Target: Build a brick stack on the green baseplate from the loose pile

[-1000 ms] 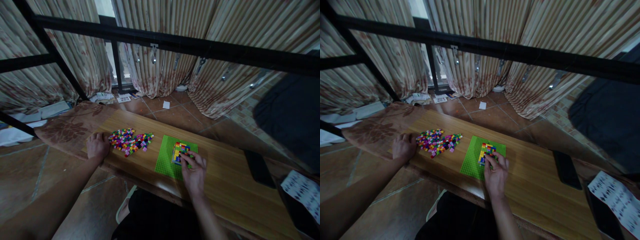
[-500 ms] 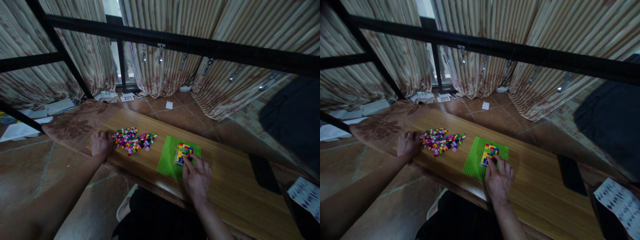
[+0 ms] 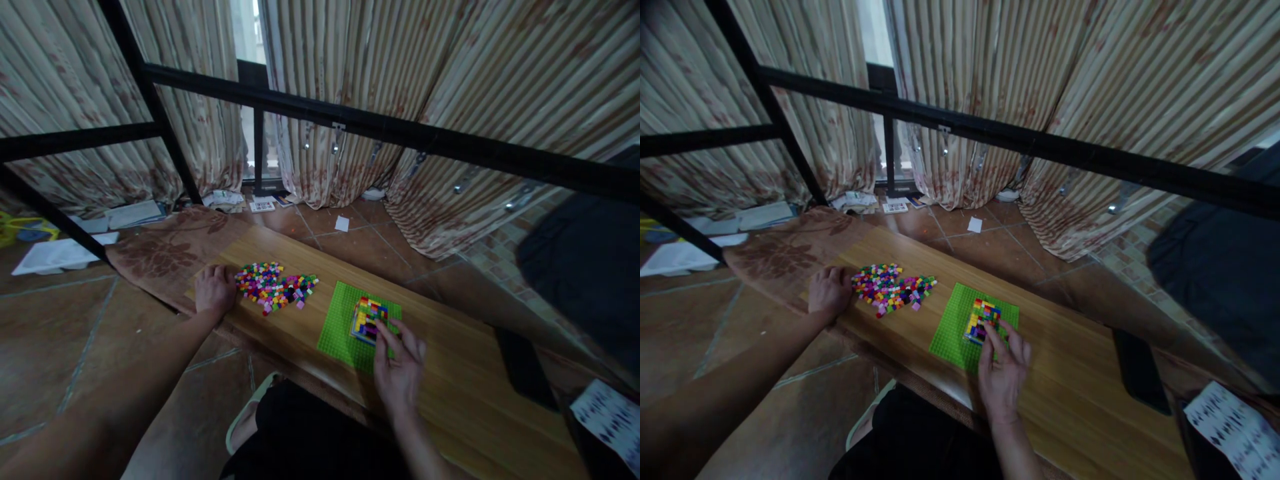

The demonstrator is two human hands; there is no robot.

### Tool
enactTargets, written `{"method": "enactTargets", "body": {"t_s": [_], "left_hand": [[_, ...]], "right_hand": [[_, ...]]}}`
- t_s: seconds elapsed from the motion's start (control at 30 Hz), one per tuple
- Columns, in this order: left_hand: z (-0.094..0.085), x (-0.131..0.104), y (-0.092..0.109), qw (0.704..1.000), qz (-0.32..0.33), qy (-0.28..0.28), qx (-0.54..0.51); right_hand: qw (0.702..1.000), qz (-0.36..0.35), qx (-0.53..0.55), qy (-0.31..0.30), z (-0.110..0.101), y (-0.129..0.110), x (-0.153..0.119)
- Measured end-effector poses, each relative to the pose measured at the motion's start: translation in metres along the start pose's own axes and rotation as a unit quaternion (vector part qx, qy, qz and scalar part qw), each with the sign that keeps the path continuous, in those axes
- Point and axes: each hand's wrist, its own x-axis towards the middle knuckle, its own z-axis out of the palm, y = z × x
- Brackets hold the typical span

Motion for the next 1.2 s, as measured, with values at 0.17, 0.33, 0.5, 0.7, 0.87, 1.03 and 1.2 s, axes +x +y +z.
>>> {"method": "enactTargets", "body": {"t_s": [0.17, 0.33, 0.5, 0.7, 0.87, 1.03, 1.2], "left_hand": [[0.001, 0.000, 0.000, 1.000, -0.003, 0.000, -0.012], [0.002, 0.000, 0.000, 1.000, -0.007, 0.001, -0.012], [0.004, 0.000, -0.001, 1.000, -0.011, 0.009, -0.010], [0.005, 0.001, -0.002, 1.000, -0.006, 0.008, -0.010], [0.005, 0.000, -0.002, 1.000, -0.001, 0.013, -0.005], [0.005, 0.000, -0.002, 1.000, 0.000, 0.015, -0.017], [0.004, 0.000, -0.001, 1.000, -0.003, 0.014, -0.003]], "right_hand": [[0.999, 0.014, 0.012, 0.029, -0.006, -0.001, -0.001], [1.000, 0.020, -0.010, 0.011, -0.002, -0.001, -0.006], [0.998, -0.005, -0.050, -0.023, 0.001, -0.004, -0.006], [0.997, -0.019, -0.062, -0.029, 0.005, -0.001, -0.004], [0.998, -0.005, -0.047, -0.042, 0.004, 0.003, 0.000], [0.997, -0.023, -0.050, -0.059, 0.001, 0.006, 0.004], [0.996, -0.049, -0.054, -0.054, 0.002, 0.010, 0.008]]}}
